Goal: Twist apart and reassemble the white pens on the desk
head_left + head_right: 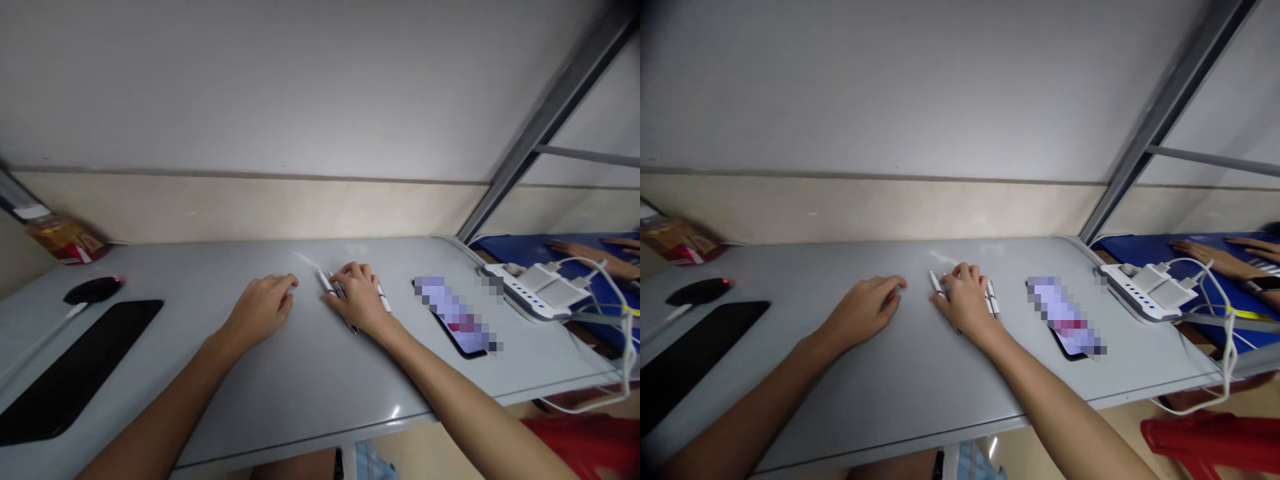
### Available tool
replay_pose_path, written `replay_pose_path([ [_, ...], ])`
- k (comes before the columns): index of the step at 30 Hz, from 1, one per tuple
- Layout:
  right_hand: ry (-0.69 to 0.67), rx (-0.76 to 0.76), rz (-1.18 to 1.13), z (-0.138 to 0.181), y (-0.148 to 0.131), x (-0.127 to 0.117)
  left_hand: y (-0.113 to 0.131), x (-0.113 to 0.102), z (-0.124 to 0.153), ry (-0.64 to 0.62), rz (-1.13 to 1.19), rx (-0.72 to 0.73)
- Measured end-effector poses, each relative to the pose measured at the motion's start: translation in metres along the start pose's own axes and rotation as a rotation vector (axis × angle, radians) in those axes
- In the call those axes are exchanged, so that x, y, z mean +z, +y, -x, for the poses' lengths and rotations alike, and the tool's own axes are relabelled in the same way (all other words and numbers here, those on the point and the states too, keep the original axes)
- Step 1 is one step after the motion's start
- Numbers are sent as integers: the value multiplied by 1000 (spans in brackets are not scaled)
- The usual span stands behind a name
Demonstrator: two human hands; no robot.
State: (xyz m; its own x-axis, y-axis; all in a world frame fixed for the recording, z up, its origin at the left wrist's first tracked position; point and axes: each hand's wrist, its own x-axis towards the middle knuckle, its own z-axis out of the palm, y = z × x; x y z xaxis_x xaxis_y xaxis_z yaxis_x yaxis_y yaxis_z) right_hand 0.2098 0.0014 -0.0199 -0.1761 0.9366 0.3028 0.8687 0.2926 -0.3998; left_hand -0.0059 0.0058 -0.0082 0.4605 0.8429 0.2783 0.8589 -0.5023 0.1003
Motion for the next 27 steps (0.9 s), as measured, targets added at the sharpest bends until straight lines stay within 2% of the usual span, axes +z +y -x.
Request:
replay_pose_path([
  [5,-39,5,165,2,1,0,-1,0,0,22,-5,20],
  [10,-78,143,242,1,2,-6,-2,1,0,0,-12,21],
  [14,-180,291,262,0,-5,-10,-2,2,0,-14,-2,23],
  [16,-218,316,258,0,-8,-11,-2,2,0,-19,9,27],
  [27,-145,96,277,3,-9,2,-3,4,0,18,101,24],
])
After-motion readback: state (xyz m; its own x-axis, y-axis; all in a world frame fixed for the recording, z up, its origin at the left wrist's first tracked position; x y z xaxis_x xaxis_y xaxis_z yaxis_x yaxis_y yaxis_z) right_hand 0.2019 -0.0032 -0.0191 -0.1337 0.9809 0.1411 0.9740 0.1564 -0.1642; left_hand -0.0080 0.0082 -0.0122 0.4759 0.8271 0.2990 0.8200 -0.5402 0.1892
